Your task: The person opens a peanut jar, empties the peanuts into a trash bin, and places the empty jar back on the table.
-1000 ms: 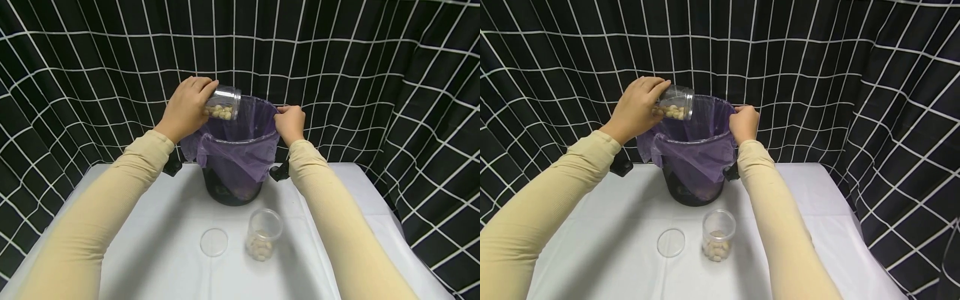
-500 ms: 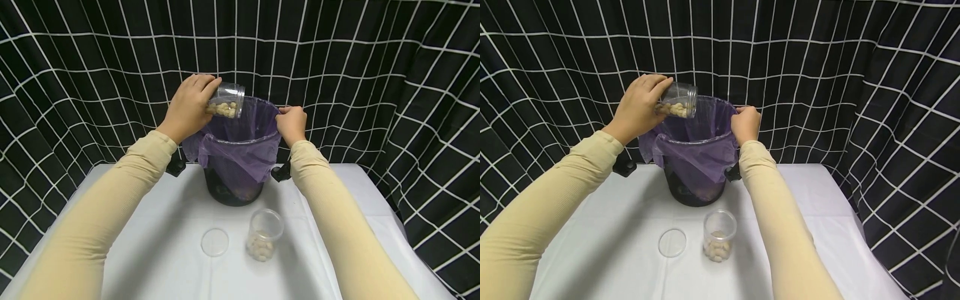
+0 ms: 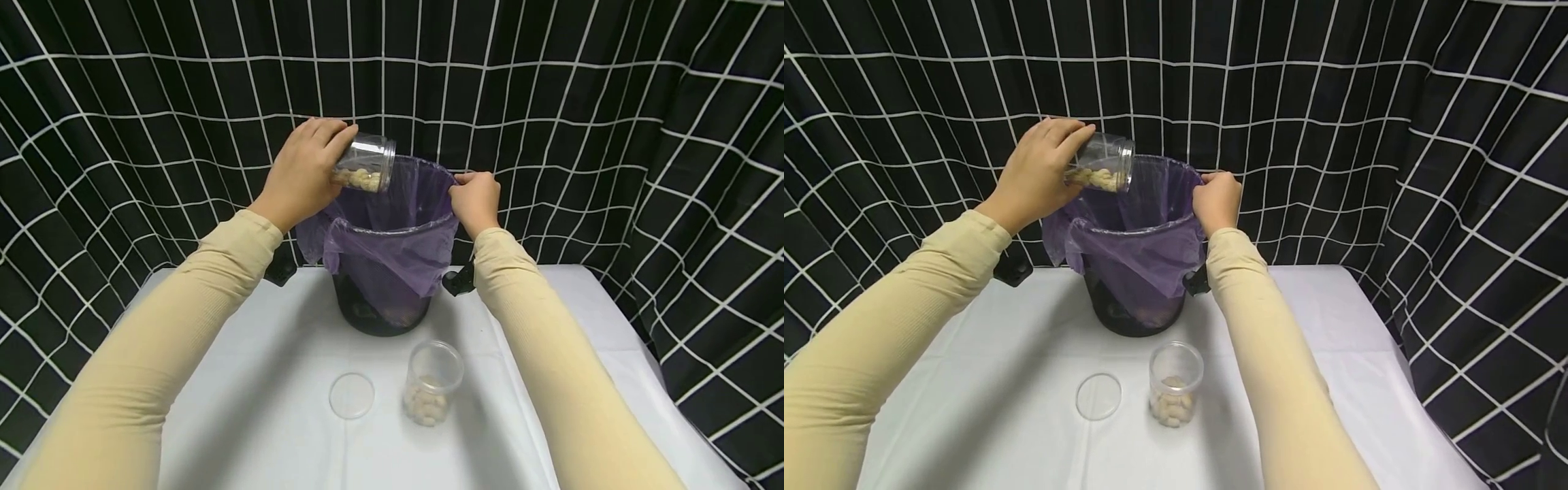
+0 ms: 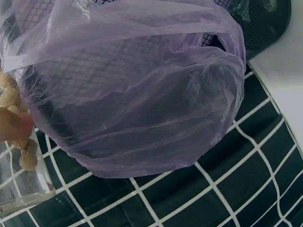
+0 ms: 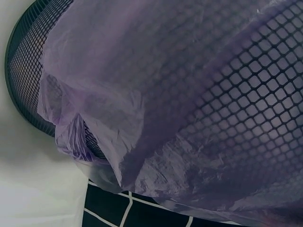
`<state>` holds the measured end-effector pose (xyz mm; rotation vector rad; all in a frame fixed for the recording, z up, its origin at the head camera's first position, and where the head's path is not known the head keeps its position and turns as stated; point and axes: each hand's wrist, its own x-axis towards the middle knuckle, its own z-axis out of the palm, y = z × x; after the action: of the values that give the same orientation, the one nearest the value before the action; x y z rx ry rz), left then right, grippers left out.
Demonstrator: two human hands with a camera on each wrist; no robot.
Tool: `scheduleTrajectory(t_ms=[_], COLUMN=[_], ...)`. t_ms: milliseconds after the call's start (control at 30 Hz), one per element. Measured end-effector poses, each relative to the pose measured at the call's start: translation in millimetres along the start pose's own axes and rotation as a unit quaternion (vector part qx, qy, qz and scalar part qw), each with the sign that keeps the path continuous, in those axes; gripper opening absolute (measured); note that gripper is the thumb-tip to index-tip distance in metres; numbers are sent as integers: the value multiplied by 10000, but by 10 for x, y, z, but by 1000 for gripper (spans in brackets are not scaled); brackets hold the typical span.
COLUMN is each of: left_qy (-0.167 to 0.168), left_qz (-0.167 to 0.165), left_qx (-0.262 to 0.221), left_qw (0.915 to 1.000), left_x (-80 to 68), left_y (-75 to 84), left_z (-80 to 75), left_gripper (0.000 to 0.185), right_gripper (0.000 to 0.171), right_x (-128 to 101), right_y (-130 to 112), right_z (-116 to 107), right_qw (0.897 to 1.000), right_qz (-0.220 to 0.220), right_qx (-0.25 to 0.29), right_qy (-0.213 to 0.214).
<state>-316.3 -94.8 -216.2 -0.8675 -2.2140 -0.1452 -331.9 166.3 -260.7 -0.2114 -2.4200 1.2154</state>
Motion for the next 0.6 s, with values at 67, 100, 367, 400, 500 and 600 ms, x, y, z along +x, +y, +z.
scheduleTrajectory(t_ms=[67,100,367,400,500,600], left_qy=[214,327,16,-6,144,253], left_qz=[-76,-141,182,174,-8,-126], left_qx=[22,27,83,77,95,127], left_qw=[9997,9994,9998,9998,9999,9995], left_x=[-6,-8,-67,-75,-72,-55], left_y=[2,3,14,16,17,15], left_z=[-7,-10,51,52,37,29], left_gripper=[66,67,63,64,66,67], right_gripper=[36,36,35,35,35,36], right_x=[2,0,-8,-11,-11,-6], right_y=[5,6,19,17,14,14], right_z=[5,5,15,15,16,11], right_qw=[10000,10000,10000,10000,10000,10000], right_qz=[1,-5,-29,-22,-8,-23], right_qx=[5,-8,-15,-8,15,24], right_qy=[-13,-27,-29,-35,-24,9])
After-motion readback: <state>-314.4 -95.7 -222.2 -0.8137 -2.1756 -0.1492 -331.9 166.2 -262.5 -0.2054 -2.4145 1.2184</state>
